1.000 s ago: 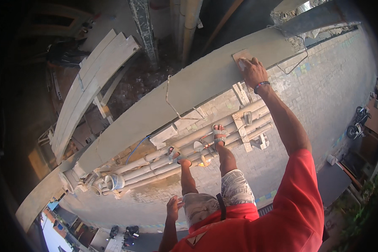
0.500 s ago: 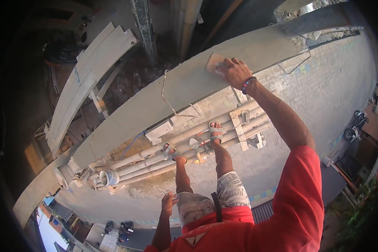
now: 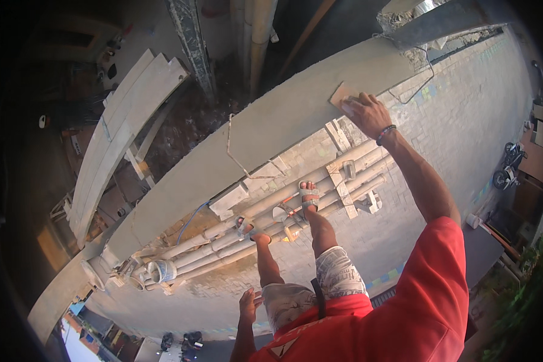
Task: The person smooths a long concrete beam using a trowel. They repeatedly dip the trowel into a bucket of water and continue smoothing the surface along the length of the beam.
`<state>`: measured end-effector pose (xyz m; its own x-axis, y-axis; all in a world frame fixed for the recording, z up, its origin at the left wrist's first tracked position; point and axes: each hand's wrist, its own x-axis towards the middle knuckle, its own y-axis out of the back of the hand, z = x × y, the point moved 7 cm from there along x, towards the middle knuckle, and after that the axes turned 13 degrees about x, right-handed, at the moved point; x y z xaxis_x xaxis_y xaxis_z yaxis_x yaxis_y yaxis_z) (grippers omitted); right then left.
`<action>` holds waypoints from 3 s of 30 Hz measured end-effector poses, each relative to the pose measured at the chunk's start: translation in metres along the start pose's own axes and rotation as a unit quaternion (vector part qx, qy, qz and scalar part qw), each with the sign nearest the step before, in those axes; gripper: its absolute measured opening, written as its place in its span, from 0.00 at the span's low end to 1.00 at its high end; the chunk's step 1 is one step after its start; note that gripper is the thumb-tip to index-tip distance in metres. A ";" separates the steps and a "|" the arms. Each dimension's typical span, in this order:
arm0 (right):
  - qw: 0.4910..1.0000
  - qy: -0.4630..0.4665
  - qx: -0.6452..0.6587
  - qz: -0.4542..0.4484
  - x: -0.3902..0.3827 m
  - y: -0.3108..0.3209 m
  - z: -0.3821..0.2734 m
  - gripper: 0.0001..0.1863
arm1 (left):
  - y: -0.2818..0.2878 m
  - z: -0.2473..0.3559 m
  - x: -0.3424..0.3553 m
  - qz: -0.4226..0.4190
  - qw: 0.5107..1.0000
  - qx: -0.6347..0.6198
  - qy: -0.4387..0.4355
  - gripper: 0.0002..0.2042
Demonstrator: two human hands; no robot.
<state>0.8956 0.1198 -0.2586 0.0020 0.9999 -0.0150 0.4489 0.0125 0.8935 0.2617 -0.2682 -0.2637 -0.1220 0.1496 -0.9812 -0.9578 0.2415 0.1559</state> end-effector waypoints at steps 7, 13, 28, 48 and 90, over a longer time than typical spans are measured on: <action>0.977 -0.205 0.005 0.064 0.048 0.018 0.032 0.22 | 0.005 0.015 0.025 0.017 0.995 0.091 0.024 0.23; 0.995 -0.094 0.035 0.021 -0.005 0.006 0.029 0.19 | 0.001 0.033 0.017 0.011 0.999 0.039 -0.025 0.22; 0.995 -0.092 0.042 0.013 0.004 -0.003 0.023 0.22 | -0.022 0.049 0.019 0.000 0.997 0.074 -0.033 0.22; 0.990 -0.131 0.033 0.030 0.060 -0.015 0.004 0.22 | -0.037 0.083 0.029 -0.012 0.996 0.056 -0.069 0.27; 0.980 -0.179 0.021 0.084 0.044 0.038 0.149 0.20 | -0.047 0.103 0.034 0.000 0.996 0.039 -0.075 0.26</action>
<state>1.0454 0.1626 -0.2923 0.3897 0.9204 -0.0326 0.4513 -0.1600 0.8779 0.3292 -0.1754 -0.2926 -0.0751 0.2900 -0.9541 -0.9338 0.3152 0.1693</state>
